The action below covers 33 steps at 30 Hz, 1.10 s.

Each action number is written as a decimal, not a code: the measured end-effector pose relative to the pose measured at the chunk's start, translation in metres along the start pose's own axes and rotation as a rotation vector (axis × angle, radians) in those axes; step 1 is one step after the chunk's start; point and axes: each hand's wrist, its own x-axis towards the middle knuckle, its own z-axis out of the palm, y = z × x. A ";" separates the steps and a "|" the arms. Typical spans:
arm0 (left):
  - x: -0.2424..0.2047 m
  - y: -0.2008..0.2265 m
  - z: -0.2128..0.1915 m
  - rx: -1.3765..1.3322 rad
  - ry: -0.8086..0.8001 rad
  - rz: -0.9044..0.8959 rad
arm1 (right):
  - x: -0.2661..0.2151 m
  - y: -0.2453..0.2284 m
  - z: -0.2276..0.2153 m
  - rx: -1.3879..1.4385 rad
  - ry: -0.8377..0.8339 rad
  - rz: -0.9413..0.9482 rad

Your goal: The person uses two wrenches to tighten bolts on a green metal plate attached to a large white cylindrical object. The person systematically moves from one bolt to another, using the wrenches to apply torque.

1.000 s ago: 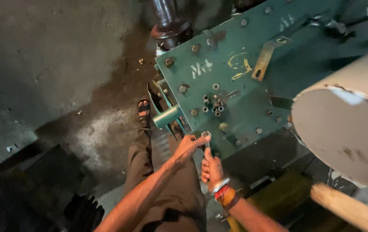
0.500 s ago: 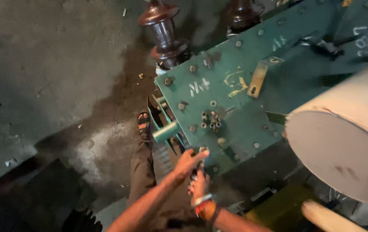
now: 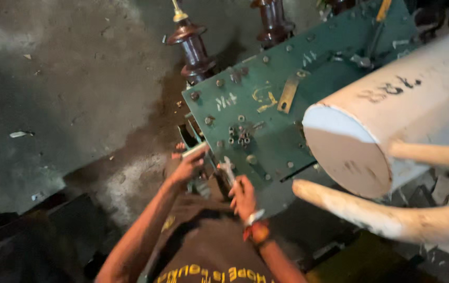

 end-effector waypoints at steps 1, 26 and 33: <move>0.000 0.011 -0.004 -0.077 -0.034 0.038 | 0.013 0.001 0.000 -0.055 0.054 -0.106; 0.117 0.081 -0.057 0.169 -0.505 -0.556 | 0.023 -0.071 0.050 -0.187 0.502 0.035; 0.122 0.082 -0.053 0.262 -0.440 -0.460 | 0.041 -0.054 0.036 -0.207 0.428 0.175</move>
